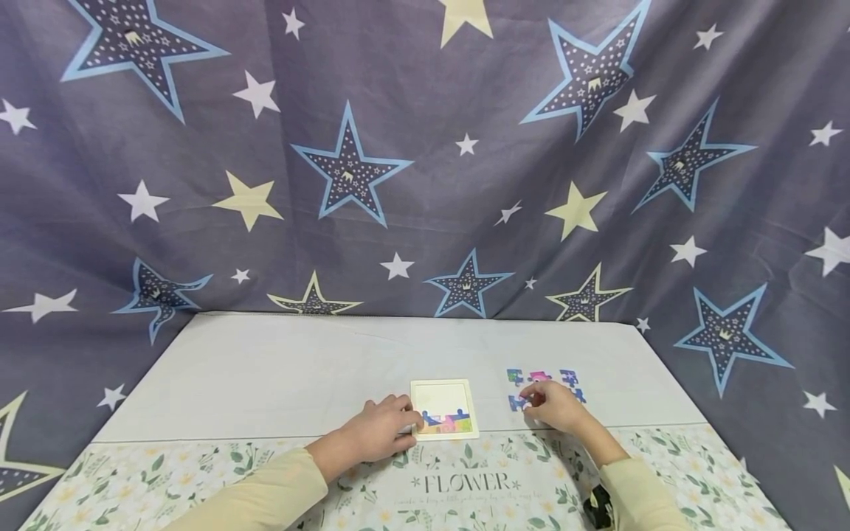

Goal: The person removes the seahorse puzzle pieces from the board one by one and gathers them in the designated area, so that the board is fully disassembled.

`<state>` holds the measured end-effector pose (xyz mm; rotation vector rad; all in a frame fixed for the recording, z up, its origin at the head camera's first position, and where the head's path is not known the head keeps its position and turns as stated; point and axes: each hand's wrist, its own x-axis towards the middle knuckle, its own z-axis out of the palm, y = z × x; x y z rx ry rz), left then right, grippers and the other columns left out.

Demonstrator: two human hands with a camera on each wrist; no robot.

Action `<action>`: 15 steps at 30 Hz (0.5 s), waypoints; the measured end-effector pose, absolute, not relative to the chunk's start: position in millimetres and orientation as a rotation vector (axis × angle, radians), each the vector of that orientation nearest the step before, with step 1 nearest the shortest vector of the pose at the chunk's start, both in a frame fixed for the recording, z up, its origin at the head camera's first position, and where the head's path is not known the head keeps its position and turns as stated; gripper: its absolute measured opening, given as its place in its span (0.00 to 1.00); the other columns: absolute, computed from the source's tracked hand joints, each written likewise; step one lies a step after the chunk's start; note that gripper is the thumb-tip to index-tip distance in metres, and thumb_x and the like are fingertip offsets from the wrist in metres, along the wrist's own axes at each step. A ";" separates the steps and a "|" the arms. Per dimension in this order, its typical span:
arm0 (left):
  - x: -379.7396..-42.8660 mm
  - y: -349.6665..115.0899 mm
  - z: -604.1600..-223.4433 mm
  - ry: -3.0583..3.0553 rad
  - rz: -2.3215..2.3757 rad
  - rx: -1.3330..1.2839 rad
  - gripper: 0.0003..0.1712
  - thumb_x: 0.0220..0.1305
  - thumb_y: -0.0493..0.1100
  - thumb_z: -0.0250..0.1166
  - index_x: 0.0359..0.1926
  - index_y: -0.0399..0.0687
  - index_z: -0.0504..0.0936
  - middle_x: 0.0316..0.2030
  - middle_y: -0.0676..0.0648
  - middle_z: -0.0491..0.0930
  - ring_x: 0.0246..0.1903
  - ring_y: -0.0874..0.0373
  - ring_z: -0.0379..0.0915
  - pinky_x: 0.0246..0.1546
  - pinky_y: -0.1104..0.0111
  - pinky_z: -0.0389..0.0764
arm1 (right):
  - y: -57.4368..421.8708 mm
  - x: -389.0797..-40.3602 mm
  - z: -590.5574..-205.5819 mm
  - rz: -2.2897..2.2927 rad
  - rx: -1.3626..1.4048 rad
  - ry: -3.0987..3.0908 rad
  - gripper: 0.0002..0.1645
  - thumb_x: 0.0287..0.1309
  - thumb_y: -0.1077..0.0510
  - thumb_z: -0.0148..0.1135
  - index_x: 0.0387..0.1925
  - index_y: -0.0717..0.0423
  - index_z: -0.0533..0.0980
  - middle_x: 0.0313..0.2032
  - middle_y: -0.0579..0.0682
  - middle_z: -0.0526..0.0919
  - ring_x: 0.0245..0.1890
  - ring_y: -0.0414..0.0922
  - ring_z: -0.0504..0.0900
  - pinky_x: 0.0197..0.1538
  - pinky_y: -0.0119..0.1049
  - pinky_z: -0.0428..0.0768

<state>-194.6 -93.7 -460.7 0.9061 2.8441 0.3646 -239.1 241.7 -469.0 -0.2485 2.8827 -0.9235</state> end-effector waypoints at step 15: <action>-195.2 -94.9 -462.8 2.848 0.387 0.908 0.12 0.63 0.54 0.59 0.47 0.64 0.79 0.42 0.56 0.71 0.40 0.63 0.65 0.42 0.53 0.73 | 241.4 -238.5 -468.4 -0.935 -0.271 2.886 0.14 0.48 0.66 0.65 0.40 0.60 0.80 0.26 0.48 0.74 0.27 0.42 0.69 0.29 0.34 0.68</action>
